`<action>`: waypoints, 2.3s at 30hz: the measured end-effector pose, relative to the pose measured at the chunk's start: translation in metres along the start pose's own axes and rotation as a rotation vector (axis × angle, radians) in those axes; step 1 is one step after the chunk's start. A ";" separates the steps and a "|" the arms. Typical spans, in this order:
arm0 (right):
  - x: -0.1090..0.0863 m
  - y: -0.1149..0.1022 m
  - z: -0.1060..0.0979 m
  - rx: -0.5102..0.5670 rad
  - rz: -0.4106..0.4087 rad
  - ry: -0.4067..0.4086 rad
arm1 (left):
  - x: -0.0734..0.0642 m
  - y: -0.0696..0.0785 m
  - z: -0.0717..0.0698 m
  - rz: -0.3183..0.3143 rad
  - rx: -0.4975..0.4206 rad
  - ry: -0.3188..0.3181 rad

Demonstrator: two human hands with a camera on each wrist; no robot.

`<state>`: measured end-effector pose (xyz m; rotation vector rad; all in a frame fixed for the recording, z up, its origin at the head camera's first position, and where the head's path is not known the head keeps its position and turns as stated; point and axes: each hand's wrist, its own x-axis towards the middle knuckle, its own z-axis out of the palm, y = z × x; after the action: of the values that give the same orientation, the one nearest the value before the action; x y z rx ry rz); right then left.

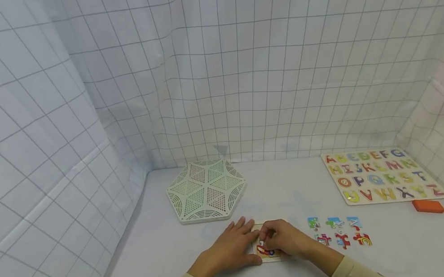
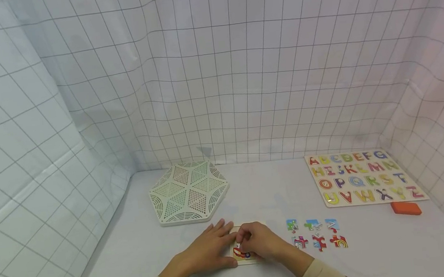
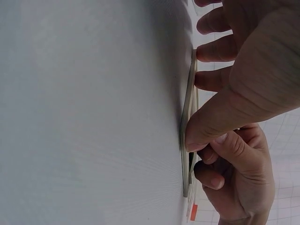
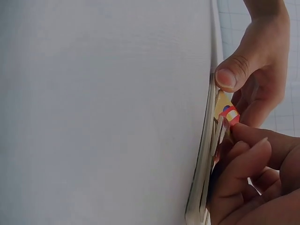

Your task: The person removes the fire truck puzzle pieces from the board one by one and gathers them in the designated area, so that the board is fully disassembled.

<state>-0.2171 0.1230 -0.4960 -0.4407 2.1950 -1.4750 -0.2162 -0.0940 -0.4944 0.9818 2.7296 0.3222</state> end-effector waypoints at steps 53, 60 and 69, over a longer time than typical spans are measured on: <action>-0.108 0.044 -0.090 -0.215 0.099 0.075 | -0.001 0.003 0.001 -0.020 0.014 -0.026; -0.088 0.027 -0.090 -0.175 0.100 0.103 | 0.000 0.002 0.000 -0.021 0.013 -0.026; -0.041 0.007 -0.056 -0.027 0.068 0.017 | 0.003 0.003 -0.002 -0.014 -0.012 -0.019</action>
<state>-0.2123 0.1896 -0.4763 -0.3605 2.2228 -1.4202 -0.2170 -0.0897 -0.4917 0.9572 2.7131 0.3256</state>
